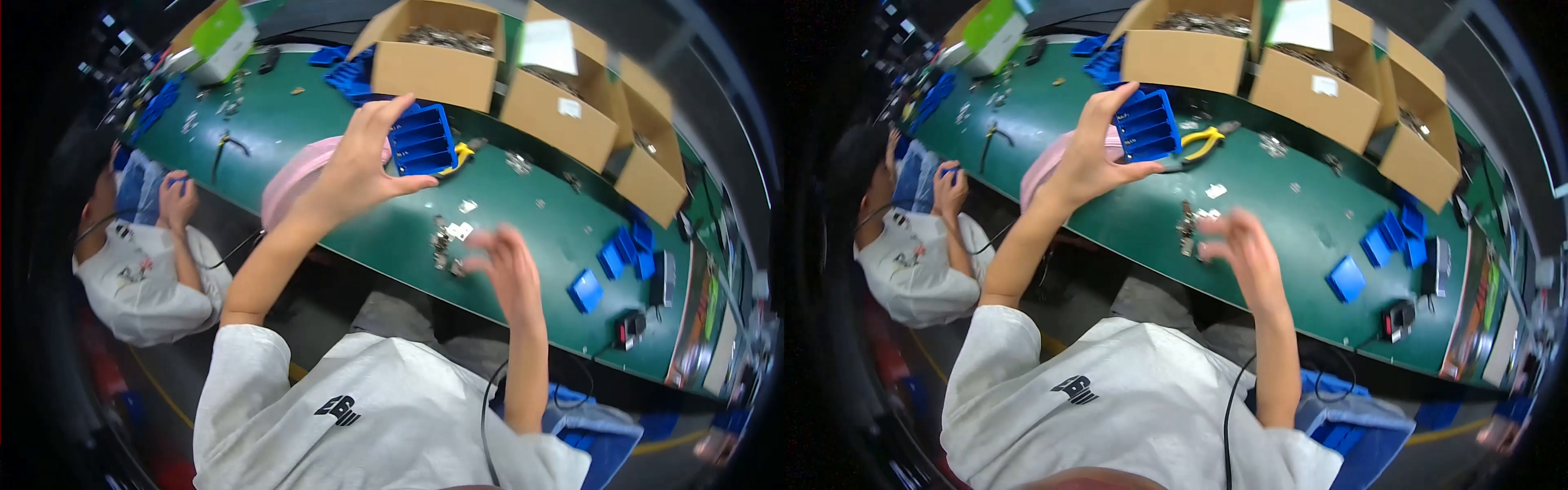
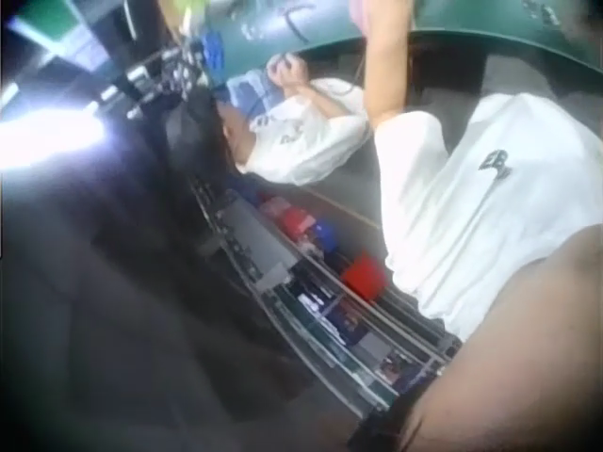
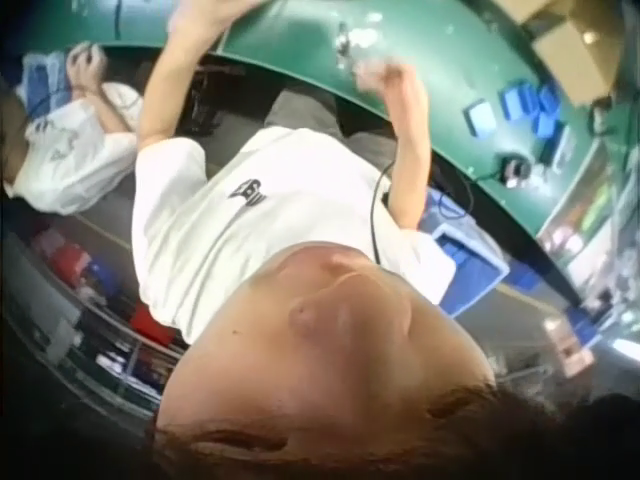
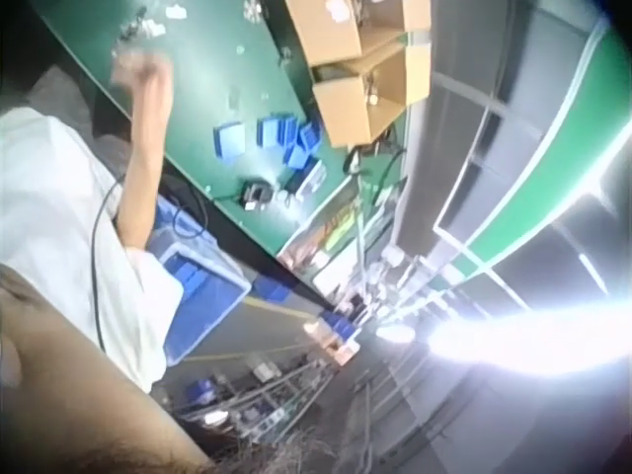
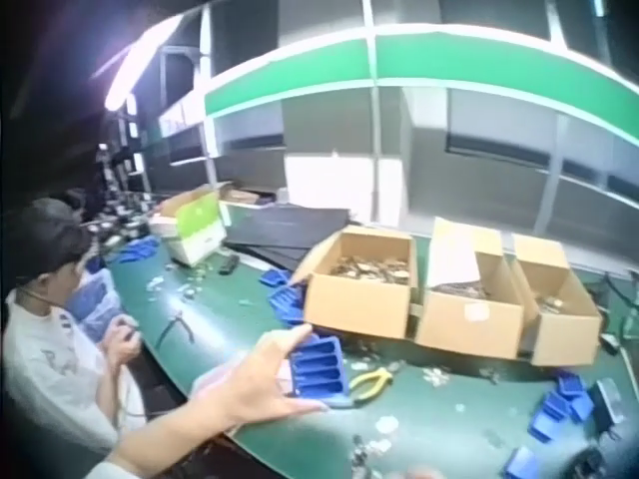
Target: The person assembles small metal components into a blue plastic housing using needle-nose pliers.
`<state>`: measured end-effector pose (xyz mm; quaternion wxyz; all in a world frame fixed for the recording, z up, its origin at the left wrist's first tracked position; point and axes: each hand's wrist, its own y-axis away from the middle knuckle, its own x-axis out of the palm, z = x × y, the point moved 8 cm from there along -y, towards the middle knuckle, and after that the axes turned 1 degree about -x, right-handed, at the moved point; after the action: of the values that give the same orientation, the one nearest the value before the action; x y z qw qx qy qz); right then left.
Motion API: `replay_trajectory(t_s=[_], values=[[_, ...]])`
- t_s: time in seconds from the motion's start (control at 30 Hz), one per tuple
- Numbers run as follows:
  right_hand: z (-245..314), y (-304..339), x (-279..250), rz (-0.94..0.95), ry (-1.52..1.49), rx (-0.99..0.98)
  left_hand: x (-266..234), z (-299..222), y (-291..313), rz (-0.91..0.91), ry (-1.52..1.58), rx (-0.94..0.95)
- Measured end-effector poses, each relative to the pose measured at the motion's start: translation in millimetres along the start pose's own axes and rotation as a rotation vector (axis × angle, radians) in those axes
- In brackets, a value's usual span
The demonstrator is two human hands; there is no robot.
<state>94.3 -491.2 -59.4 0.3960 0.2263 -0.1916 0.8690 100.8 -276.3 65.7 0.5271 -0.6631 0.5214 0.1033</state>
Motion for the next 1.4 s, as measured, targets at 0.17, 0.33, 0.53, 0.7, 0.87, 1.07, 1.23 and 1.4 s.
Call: replay_trajectory(t_s=[0.17, 0.33, 0.53, 0.7, 0.87, 1.07, 1.23, 1.4], values=[[-30.9, -71.8, -37.8, 0.032, -0.223, 0.231, 109.0, -12.1, -8.6, -0.056, 0.16, 0.007], [-17.8, -67.2, -89.6, -0.173, -0.279, 0.184, 160.6, -20.8, 11.6, 0.235, 0.23, -0.031], [2.5, -63.8, -107.7, -0.347, -0.04, 0.133, 58.7, 45.7, -30.4, -0.042, 0.388, -0.377], [0.9, -66.7, -113.8, -0.391, 0.004, 0.173, 102.1, 25.6, 36.9, 0.343, 0.184, -0.336], [-9.1, -65.5, -104.1, -0.335, 0.024, 0.208, 126.7, 32.9, 76.6, 0.488, 0.208, -0.482], [-14.4, -64.0, -98.0, -0.313, 0.068, 0.242, 137.8, 31.4, 77.9, 0.581, 0.113, -0.295], [-14.5, -62.2, -92.2, -0.256, -0.01, 0.291, 130.1, 26.6, 53.9, 0.372, 0.261, -0.273], [-21.2, -59.6, -97.5, -0.26, -0.368, 0.32, 152.8, 7.8, -0.7, 0.16, 0.26, -0.01]])
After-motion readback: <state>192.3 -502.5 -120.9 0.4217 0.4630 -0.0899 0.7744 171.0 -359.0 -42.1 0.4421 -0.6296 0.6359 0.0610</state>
